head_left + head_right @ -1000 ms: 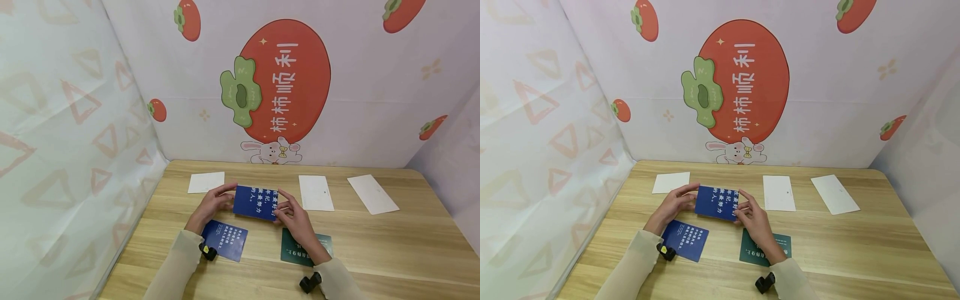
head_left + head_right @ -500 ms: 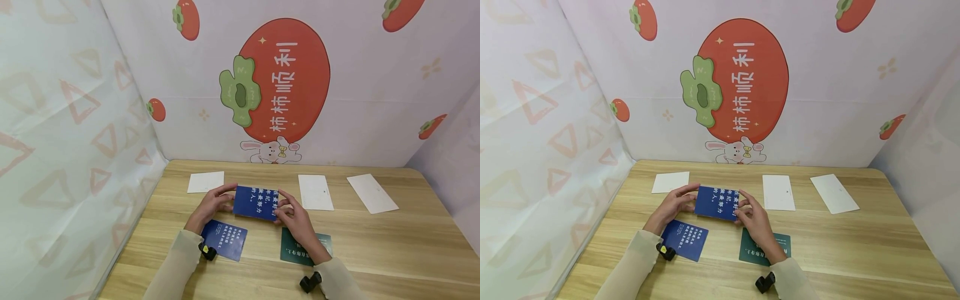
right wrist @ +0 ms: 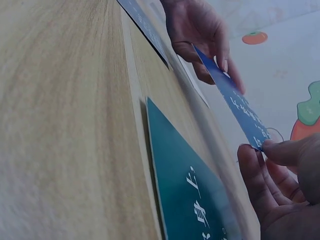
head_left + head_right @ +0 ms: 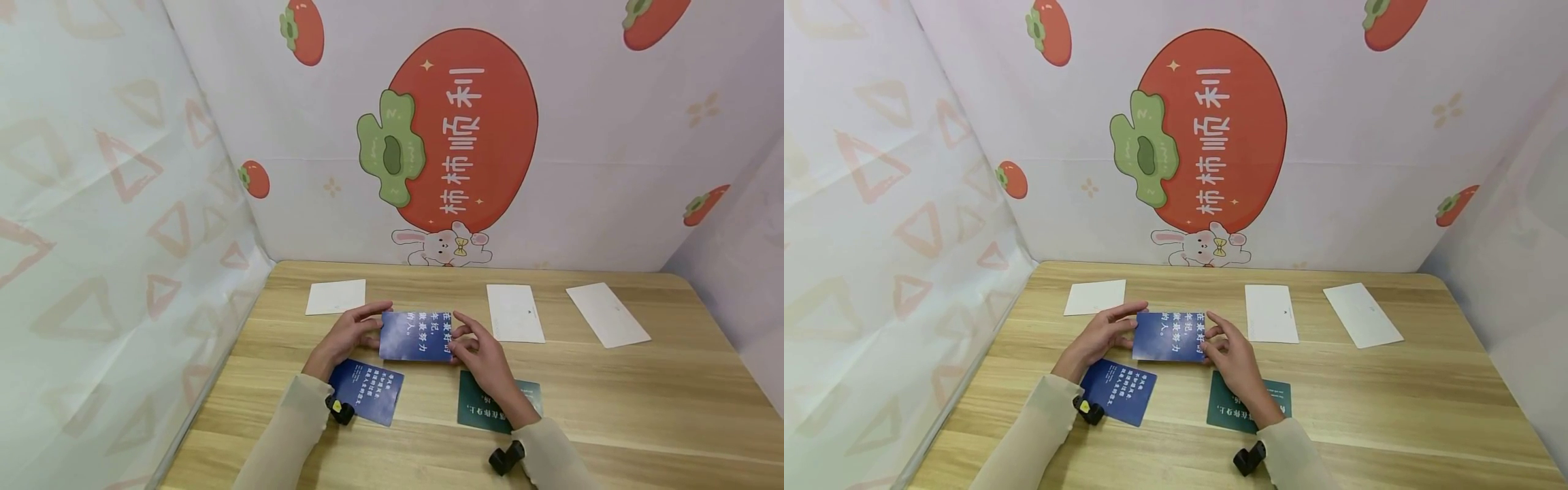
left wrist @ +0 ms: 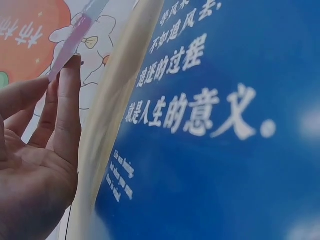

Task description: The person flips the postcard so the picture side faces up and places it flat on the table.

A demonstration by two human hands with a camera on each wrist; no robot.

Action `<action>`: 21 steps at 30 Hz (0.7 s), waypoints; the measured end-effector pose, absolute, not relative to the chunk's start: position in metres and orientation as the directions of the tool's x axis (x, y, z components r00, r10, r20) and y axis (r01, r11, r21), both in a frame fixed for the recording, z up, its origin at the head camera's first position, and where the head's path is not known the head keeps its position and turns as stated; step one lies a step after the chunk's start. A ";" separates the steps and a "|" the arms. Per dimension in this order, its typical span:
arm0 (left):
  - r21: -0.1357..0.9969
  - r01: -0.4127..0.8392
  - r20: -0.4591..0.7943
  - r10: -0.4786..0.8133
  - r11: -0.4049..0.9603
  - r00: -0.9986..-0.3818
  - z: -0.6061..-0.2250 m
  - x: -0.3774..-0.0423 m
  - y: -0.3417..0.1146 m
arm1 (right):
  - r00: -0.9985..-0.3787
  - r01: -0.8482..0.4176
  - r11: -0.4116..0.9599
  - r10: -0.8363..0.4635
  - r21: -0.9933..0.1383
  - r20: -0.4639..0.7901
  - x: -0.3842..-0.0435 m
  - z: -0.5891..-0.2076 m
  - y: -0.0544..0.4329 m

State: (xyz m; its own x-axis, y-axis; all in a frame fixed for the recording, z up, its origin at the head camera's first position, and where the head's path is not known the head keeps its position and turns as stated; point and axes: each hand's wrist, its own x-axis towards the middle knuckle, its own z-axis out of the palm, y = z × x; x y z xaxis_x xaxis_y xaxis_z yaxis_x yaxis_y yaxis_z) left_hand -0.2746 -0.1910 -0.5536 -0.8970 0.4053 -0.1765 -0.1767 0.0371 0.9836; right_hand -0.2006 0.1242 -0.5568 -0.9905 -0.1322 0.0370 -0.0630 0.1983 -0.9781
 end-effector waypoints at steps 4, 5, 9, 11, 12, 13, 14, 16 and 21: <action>0.981 -0.189 -0.194 0.390 0.053 -0.900 -0.553 -0.275 -0.190 | -0.994 -0.031 0.224 -0.110 -0.974 0.006 -0.202 -0.559 0.124; 0.979 -0.196 -0.201 0.384 0.053 -0.901 -0.553 -0.275 -0.189 | -0.995 -0.021 0.227 -0.103 -0.974 -0.003 -0.203 -0.559 0.124; 0.974 -0.224 -0.221 0.358 0.033 -0.907 -0.553 -0.275 -0.188 | -0.996 0.014 0.239 -0.079 -0.971 -0.034 -0.203 -0.559 0.124; 0.972 -0.235 -0.227 0.349 0.020 -0.909 -0.554 -0.275 -0.188 | -0.997 0.025 0.239 -0.067 -0.971 -0.042 -0.204 -0.559 0.124; 0.971 -0.238 -0.227 0.347 0.014 -0.910 -0.554 -0.275 -0.188 | -0.997 0.029 0.240 -0.061 -0.970 -0.045 -0.204 -0.559 0.124; 0.970 -0.241 -0.229 0.345 0.007 -0.910 -0.555 -0.275 -0.188 | -0.997 0.033 0.241 -0.056 -0.970 -0.048 -0.204 -0.559 0.124; 0.970 -0.243 -0.229 0.344 0.004 -0.910 -0.555 -0.275 -0.188 | -0.997 0.038 0.243 -0.050 -0.969 -0.052 -0.204 -0.559 0.124; 0.969 -0.246 -0.232 0.344 0.001 -0.910 -0.555 -0.275 -0.189 | -0.997 0.049 0.250 -0.039 -0.967 -0.061 -0.205 -0.559 0.124; 0.967 -0.254 -0.239 0.349 0.004 -0.906 -0.555 -0.274 -0.190 | -0.996 0.079 0.274 -0.016 -0.958 -0.087 -0.205 -0.558 0.123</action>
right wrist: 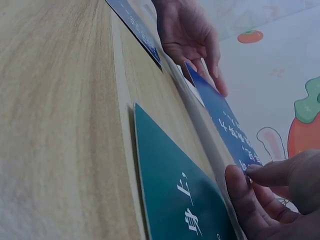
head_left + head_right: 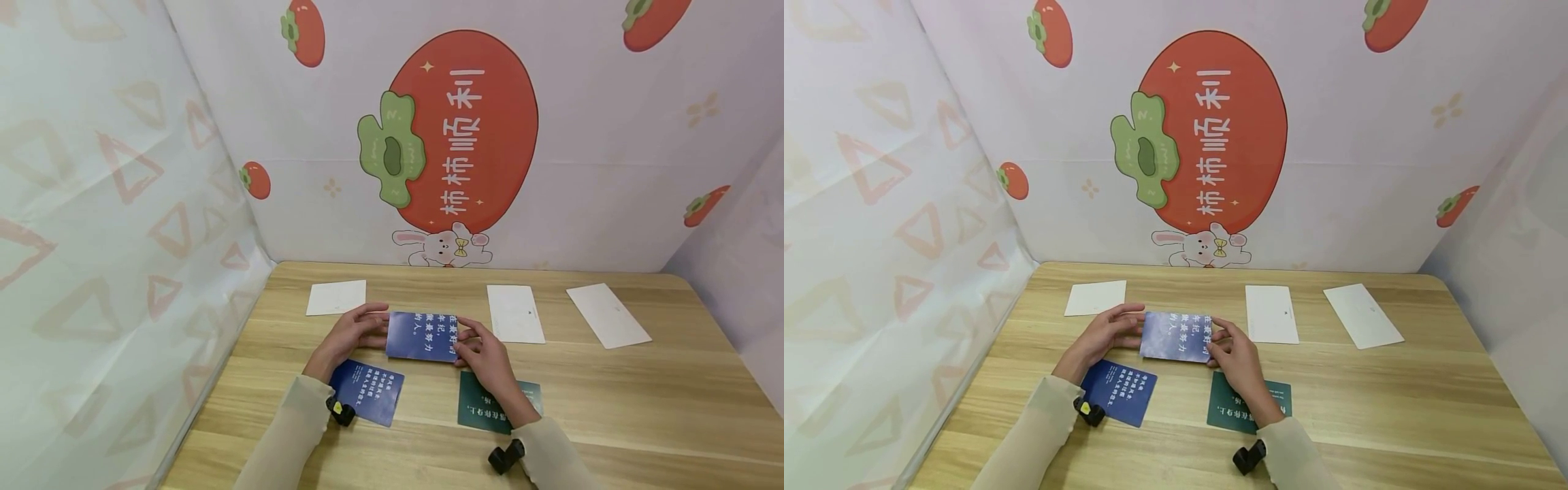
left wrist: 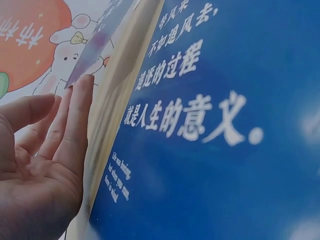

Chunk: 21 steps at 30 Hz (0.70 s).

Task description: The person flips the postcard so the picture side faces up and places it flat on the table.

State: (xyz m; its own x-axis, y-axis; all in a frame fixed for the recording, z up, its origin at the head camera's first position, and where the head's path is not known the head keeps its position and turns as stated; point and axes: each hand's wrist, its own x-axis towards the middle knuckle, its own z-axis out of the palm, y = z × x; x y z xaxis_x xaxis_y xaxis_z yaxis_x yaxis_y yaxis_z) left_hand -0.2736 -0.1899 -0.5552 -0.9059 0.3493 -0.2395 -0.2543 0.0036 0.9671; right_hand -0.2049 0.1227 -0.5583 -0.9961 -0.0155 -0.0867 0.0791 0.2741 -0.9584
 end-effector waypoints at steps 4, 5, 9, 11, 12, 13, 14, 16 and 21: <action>0.965 -0.263 -0.246 0.353 0.000 -0.903 -0.555 -0.272 -0.190 | -0.996 0.087 0.294 0.002 -0.952 -0.090 -0.205 -0.557 0.122; 0.964 -0.266 -0.249 0.351 -0.002 -0.903 -0.555 -0.272 -0.190 | -0.996 0.086 0.299 0.006 -0.950 -0.089 -0.205 -0.557 0.122; 0.962 -0.274 -0.256 0.336 -0.008 -0.907 -0.555 -0.273 -0.189 | -0.997 0.077 0.325 0.023 -0.943 -0.074 -0.206 -0.557 0.121; 0.960 -0.279 -0.259 0.329 -0.014 -0.908 -0.554 -0.273 -0.188 | -0.997 0.074 0.335 0.027 -0.939 -0.069 -0.207 -0.556 0.120; 0.959 -0.282 -0.261 0.325 -0.018 -0.909 -0.554 -0.273 -0.188 | -0.997 0.072 0.339 0.028 -0.938 -0.067 -0.208 -0.556 0.120; 0.959 -0.284 -0.263 0.321 -0.021 -0.910 -0.554 -0.273 -0.188 | -0.997 0.072 0.342 0.028 -0.937 -0.066 -0.208 -0.556 0.120; 0.958 -0.287 -0.265 0.319 -0.024 -0.910 -0.554 -0.274 -0.187 | -0.997 0.072 0.345 0.028 -0.936 -0.066 -0.208 -0.555 0.119; 0.957 -0.290 -0.266 0.316 -0.029 -0.911 -0.554 -0.274 -0.187 | -0.997 0.074 0.354 0.027 -0.932 -0.069 -0.209 -0.554 0.119; 0.956 -0.290 -0.266 0.316 -0.030 -0.911 -0.557 -0.274 -0.188 | -0.996 0.086 0.381 0.026 -0.921 -0.082 -0.210 -0.551 0.117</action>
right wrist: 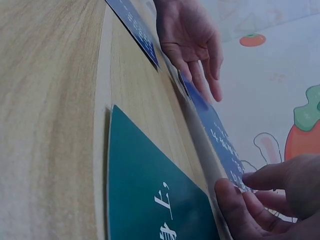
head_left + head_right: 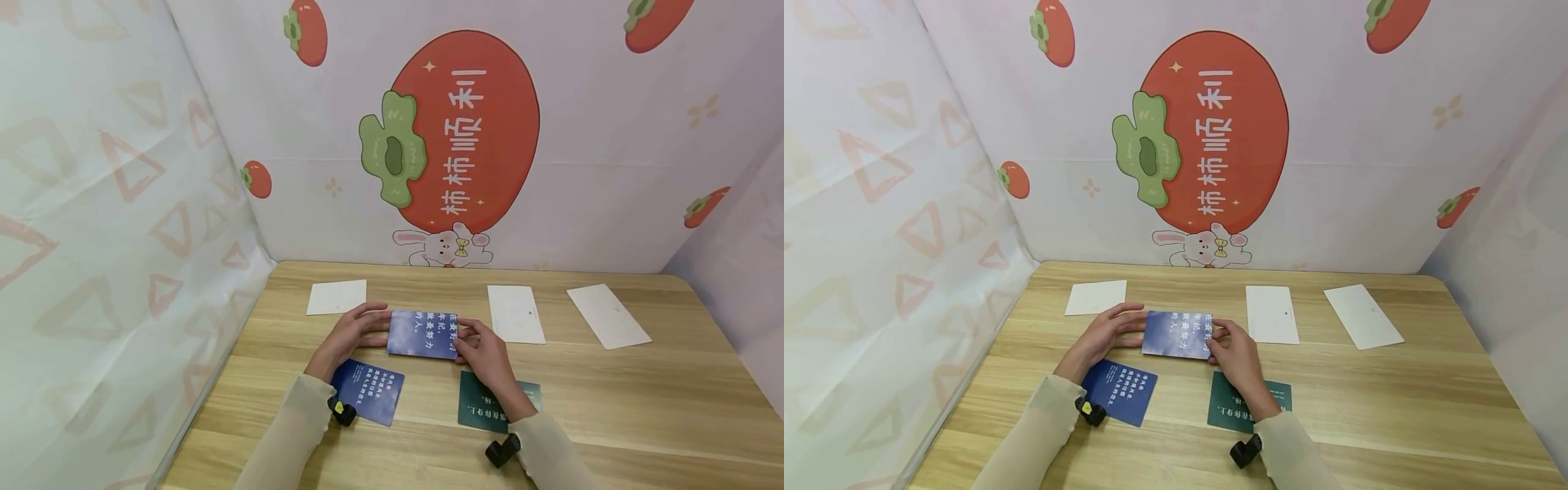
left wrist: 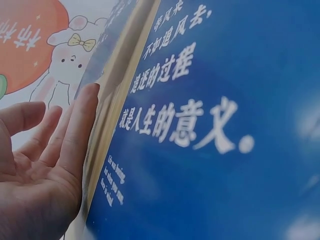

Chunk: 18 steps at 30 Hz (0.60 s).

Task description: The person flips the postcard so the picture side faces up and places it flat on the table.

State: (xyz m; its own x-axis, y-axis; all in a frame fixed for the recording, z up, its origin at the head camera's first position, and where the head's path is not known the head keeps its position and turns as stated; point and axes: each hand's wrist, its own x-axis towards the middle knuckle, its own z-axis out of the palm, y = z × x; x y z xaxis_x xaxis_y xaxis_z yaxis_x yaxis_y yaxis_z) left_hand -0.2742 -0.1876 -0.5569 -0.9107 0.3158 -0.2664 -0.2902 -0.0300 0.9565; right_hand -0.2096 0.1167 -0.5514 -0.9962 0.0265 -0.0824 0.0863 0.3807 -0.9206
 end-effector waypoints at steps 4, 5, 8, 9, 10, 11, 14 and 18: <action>0.957 -0.290 -0.268 0.314 -0.024 -0.911 -0.558 -0.274 -0.188 | -0.995 0.102 0.380 0.033 -0.919 -0.097 -0.209 -0.550 0.116; 0.957 -0.289 -0.268 0.314 -0.023 -0.911 -0.558 -0.274 -0.188 | -0.994 0.107 0.377 0.034 -0.920 -0.102 -0.209 -0.550 0.116; 0.956 -0.292 -0.271 0.314 -0.022 -0.910 -0.557 -0.273 -0.189 | -0.993 0.117 0.372 0.037 -0.921 -0.112 -0.208 -0.549 0.116; 0.956 -0.292 -0.272 0.313 -0.019 -0.910 -0.556 -0.273 -0.189 | -0.993 0.120 0.370 0.037 -0.921 -0.114 -0.208 -0.549 0.116; 0.956 -0.291 -0.272 0.311 -0.015 -0.910 -0.555 -0.273 -0.189 | -0.993 0.122 0.371 0.038 -0.921 -0.116 -0.207 -0.549 0.117; 0.957 -0.290 -0.273 0.310 -0.009 -0.911 -0.555 -0.272 -0.188 | -0.992 0.124 0.370 0.039 -0.921 -0.118 -0.207 -0.548 0.117; 0.958 -0.286 -0.274 0.305 0.005 -0.912 -0.552 -0.272 -0.187 | -0.991 0.133 0.361 0.045 -0.923 -0.126 -0.207 -0.548 0.117; 0.957 -0.288 -0.282 0.294 0.022 -0.913 -0.550 -0.273 -0.186 | -0.990 0.141 0.352 0.047 -0.925 -0.133 -0.206 -0.548 0.117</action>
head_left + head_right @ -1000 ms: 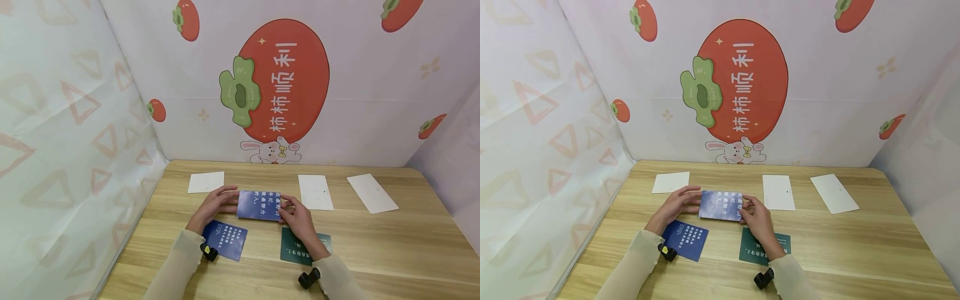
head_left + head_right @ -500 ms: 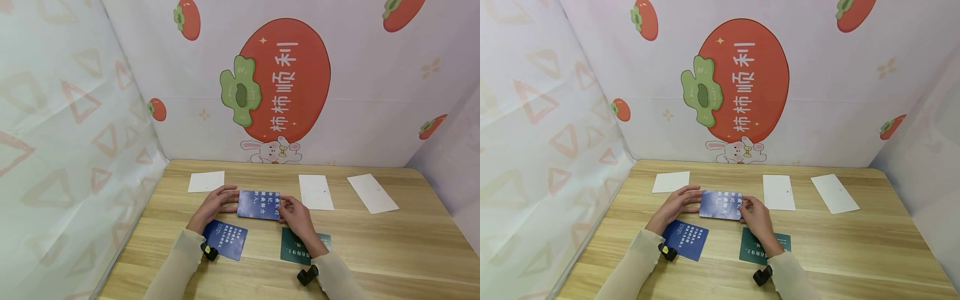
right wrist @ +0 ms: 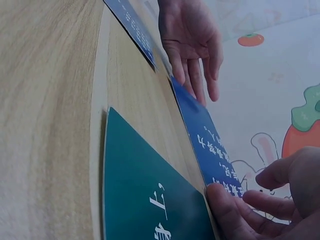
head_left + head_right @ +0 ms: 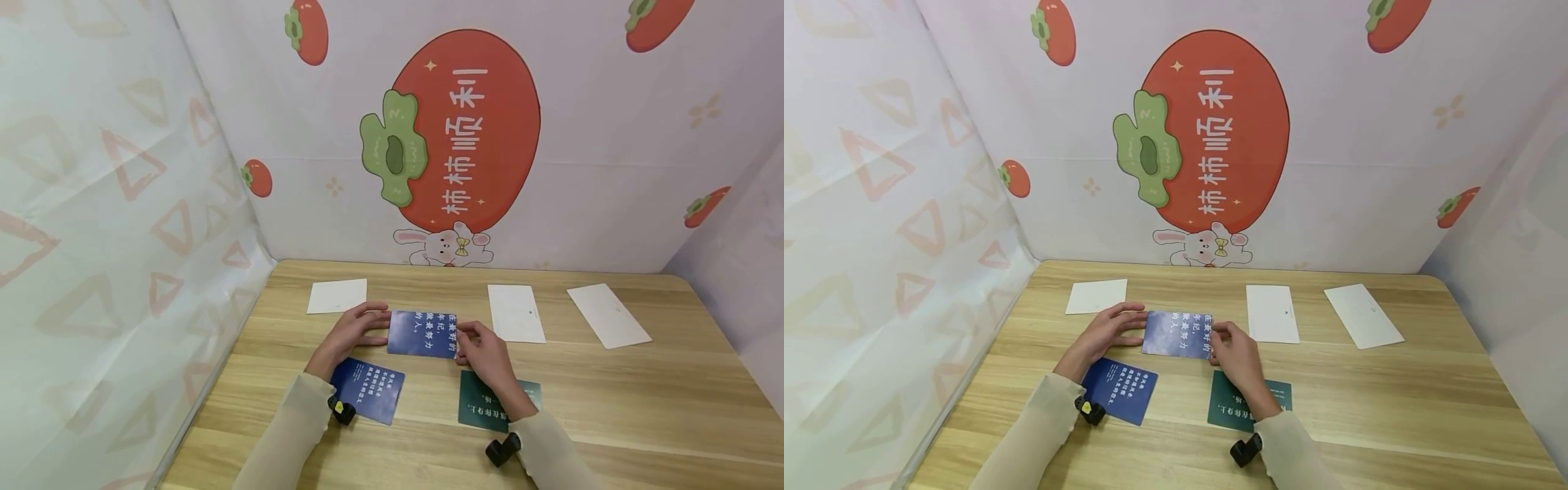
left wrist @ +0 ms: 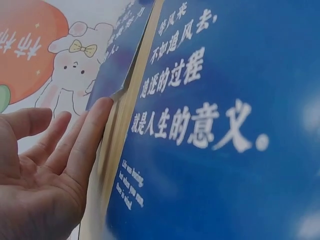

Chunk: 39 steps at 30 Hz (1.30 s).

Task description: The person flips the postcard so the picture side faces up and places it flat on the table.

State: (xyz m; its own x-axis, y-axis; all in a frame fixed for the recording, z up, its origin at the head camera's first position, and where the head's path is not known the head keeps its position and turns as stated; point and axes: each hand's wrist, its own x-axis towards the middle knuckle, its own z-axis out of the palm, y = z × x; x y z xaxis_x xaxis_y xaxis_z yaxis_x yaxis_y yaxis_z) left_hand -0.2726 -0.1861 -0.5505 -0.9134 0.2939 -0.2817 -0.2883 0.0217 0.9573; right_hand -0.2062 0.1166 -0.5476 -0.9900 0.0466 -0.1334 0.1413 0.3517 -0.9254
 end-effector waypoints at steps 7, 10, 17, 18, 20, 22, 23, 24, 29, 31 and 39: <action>0.958 -0.278 -0.285 0.272 0.063 -0.919 -0.551 -0.273 -0.185 | -0.990 0.139 0.362 0.044 -0.922 -0.132 -0.206 -0.548 0.116; 0.957 -0.276 -0.289 0.266 0.085 -0.920 -0.550 -0.274 -0.186 | -0.991 0.136 0.372 0.043 -0.918 -0.129 -0.207 -0.549 0.116; 0.953 -0.290 -0.303 0.244 0.087 -0.921 -0.548 -0.276 -0.192 | -0.992 0.124 0.333 0.037 -0.935 -0.119 -0.208 -0.548 0.117; 0.952 -0.294 -0.306 0.238 0.086 -0.922 -0.547 -0.277 -0.194 | -0.993 0.119 0.323 0.035 -0.939 -0.114 -0.208 -0.547 0.117; 0.949 -0.300 -0.313 0.225 0.092 -0.922 -0.545 -0.278 -0.197 | -0.994 0.109 0.306 0.032 -0.946 -0.104 -0.210 -0.545 0.117; 0.947 -0.303 -0.320 0.217 0.106 -0.922 -0.543 -0.280 -0.201 | -0.995 0.099 0.301 0.028 -0.948 -0.095 -0.213 -0.544 0.117; 0.946 -0.304 -0.323 0.215 0.114 -0.922 -0.542 -0.281 -0.203 | -0.996 0.093 0.306 0.026 -0.947 -0.089 -0.214 -0.543 0.117; 0.944 -0.307 -0.328 0.212 0.124 -0.921 -0.541 -0.282 -0.206 | -0.996 0.085 0.308 0.020 -0.947 -0.083 -0.216 -0.542 0.117; 0.932 -0.322 -0.351 0.194 0.168 -0.916 -0.534 -0.288 -0.218 | -0.997 0.067 0.290 -0.022 -0.955 -0.077 -0.225 -0.540 0.115; 0.927 -0.327 -0.359 0.188 0.181 -0.914 -0.531 -0.290 -0.222 | -0.996 0.063 0.272 -0.044 -0.960 -0.078 -0.228 -0.540 0.113; 0.906 -0.340 -0.390 0.182 0.253 -0.903 -0.520 -0.298 -0.242 | -0.987 0.035 0.211 -0.149 -0.977 -0.067 -0.242 -0.531 0.097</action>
